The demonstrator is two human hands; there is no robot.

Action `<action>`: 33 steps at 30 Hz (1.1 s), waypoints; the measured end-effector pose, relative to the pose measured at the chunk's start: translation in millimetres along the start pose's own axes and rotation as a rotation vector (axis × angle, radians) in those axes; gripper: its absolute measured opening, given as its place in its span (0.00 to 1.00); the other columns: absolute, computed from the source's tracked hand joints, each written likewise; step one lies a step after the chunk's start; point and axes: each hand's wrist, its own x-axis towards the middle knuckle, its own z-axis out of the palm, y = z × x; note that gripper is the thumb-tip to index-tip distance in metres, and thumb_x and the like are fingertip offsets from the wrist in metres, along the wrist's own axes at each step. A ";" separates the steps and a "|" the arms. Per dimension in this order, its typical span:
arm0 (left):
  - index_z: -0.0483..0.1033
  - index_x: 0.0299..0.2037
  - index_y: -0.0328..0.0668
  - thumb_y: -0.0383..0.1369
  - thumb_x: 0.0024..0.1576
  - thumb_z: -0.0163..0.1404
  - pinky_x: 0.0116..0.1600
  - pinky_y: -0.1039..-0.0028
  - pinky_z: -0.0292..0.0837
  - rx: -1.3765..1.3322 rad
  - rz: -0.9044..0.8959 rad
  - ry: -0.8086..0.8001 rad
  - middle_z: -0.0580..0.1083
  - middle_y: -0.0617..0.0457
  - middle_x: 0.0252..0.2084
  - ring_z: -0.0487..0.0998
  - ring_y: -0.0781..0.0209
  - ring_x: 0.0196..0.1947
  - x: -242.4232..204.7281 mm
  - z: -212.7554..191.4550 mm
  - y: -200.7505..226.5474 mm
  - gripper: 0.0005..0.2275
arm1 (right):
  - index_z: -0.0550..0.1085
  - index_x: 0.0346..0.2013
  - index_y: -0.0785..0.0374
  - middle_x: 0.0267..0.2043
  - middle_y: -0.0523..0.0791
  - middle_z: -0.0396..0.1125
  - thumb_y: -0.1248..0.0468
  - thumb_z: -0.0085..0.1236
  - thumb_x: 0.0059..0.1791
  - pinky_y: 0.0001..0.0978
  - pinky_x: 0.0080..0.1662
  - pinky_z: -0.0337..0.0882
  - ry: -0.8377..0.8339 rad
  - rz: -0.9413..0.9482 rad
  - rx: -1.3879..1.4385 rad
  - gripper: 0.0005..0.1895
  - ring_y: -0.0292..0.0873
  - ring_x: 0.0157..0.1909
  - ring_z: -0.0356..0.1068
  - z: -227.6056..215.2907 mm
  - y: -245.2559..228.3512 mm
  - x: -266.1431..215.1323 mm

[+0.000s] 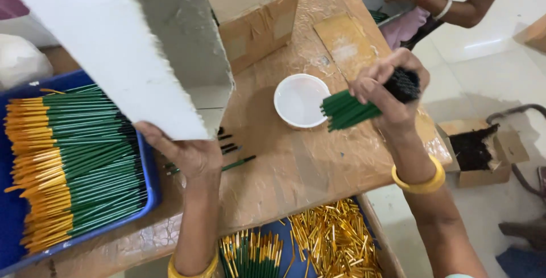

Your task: The person assembles pencils by inserting gold ferrules into the ends of green wooden sticks. They pick up sticks from a blue tray, attach the ferrules, and place the finished pencils into a white styrofoam block or a blue tray.

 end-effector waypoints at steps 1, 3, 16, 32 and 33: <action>0.46 0.78 0.53 0.59 0.66 0.41 0.84 0.63 0.51 -0.001 0.006 0.006 0.53 0.58 0.79 0.55 0.60 0.79 2.0 3.1 5.8 0.36 | 0.63 0.36 0.64 0.26 0.44 0.62 0.77 0.57 0.55 0.37 0.39 0.72 -0.008 0.003 0.001 0.12 0.37 0.26 0.65 3.1 10.4 9.8; 0.43 0.78 0.55 0.60 0.65 0.40 0.84 0.60 0.52 -0.033 -0.038 0.021 0.52 0.57 0.79 0.54 0.60 0.79 3.6 8.7 16.2 0.36 | 0.63 0.39 0.63 0.27 0.46 0.64 0.77 0.59 0.54 0.34 0.37 0.72 -0.073 -0.029 -0.100 0.13 0.39 0.26 0.65 8.8 30.4 26.8; 0.42 0.81 0.51 0.60 0.69 0.37 0.87 0.64 0.42 0.106 0.037 0.053 0.45 0.56 0.82 0.47 0.60 0.82 -4.7 -16.8 11.8 0.36 | 0.65 0.35 0.65 0.30 0.45 0.66 0.75 0.63 0.53 0.26 0.36 0.72 -0.166 0.078 -0.301 0.13 0.36 0.29 0.68 8.3 88.7 31.2; 0.37 0.78 0.45 0.56 0.72 0.32 0.87 0.61 0.40 0.313 0.042 -0.004 0.44 0.51 0.81 0.47 0.57 0.81 -10.8 -16.2 13.1 0.33 | 0.65 0.35 0.65 0.31 0.44 0.66 0.76 0.63 0.51 0.25 0.38 0.72 -0.175 0.128 -0.328 0.13 0.34 0.32 0.68 13.8 95.5 29.4; 0.40 0.80 0.45 0.56 0.73 0.32 0.87 0.62 0.40 0.195 0.001 -0.003 0.44 0.50 0.83 0.47 0.58 0.82 -12.1 -21.0 10.7 0.33 | 0.65 0.36 0.65 0.30 0.43 0.67 0.76 0.63 0.52 0.25 0.38 0.73 -0.181 0.119 -0.271 0.12 0.33 0.29 0.68 13.7 95.3 29.4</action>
